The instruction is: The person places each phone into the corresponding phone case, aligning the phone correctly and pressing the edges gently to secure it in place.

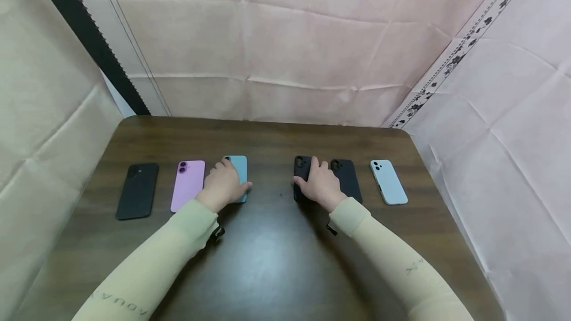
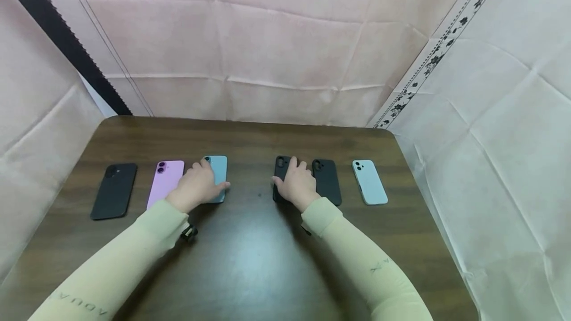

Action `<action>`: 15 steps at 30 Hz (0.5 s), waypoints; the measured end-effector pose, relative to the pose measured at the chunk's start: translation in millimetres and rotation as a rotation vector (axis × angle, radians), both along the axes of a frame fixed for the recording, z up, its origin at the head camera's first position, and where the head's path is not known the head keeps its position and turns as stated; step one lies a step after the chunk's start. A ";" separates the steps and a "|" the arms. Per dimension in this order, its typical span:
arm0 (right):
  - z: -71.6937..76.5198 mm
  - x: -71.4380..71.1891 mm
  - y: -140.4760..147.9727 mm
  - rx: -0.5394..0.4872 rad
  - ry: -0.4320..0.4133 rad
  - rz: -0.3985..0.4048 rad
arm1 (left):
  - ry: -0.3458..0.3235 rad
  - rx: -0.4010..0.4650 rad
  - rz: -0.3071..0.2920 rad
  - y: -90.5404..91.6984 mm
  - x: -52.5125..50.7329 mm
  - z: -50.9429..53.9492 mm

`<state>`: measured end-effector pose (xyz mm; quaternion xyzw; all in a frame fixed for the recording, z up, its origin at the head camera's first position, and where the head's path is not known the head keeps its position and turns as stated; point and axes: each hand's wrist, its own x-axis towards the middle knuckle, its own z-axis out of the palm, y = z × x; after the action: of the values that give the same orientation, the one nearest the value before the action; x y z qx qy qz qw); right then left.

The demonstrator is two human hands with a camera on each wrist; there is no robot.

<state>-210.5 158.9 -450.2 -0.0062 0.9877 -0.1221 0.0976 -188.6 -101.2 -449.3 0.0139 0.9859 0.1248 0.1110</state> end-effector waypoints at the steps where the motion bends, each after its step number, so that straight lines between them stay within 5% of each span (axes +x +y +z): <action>1: -0.5 0.0 0.4 0.003 -0.001 -0.002 | -0.012 -0.004 0.003 0.5 -1.3 -0.2; 8: 0.0 -2.3 -2.8 0.009 -0.014 0.003 | -0.107 -0.065 -0.051 -8.3 -18.6 -3.0; 15: 0.9 -6.2 -8.4 0.017 -0.028 -0.030 | -0.207 -0.018 -0.078 -10.3 -33.6 7.0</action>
<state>-216.7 150.5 -449.4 0.0109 0.9872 -0.1154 0.1099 -222.1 -111.5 -442.3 0.0383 0.9689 0.1122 0.2172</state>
